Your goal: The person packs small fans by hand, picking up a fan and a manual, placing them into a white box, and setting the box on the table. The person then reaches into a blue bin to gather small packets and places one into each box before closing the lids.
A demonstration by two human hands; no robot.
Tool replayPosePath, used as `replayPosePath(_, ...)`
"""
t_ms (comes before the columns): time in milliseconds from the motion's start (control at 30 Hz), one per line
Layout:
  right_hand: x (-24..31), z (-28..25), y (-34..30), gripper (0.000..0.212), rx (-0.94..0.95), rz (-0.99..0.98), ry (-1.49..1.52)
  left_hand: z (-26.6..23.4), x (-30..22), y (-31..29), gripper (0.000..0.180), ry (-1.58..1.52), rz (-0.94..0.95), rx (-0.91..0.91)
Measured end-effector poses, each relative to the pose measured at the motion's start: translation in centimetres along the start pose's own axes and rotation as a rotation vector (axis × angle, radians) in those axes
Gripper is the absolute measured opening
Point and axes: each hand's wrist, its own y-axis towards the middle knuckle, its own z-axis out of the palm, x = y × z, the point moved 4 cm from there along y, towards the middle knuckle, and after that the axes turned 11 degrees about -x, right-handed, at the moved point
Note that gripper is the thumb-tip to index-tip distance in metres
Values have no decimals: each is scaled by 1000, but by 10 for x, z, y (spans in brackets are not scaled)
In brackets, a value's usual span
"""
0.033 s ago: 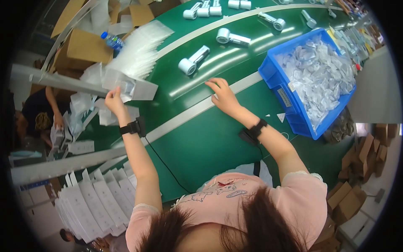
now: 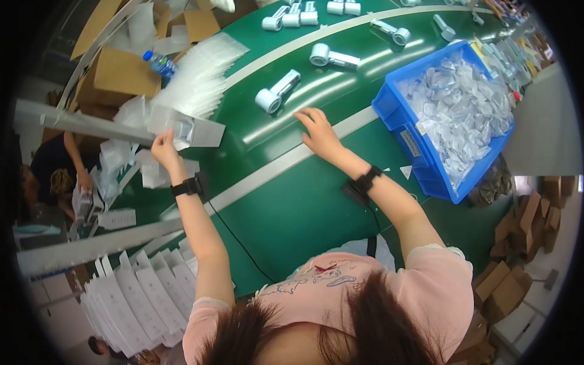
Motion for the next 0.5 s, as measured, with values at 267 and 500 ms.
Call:
replayPosePath(267, -112, 16, 120, 62, -181, 159, -692, 31, -81, -82, 48, 696, 719, -199)
replayPosePath(500, -117, -14, 109, 46, -456, 114, -281, 89, -65, -243, 45, 196, 500, 615)
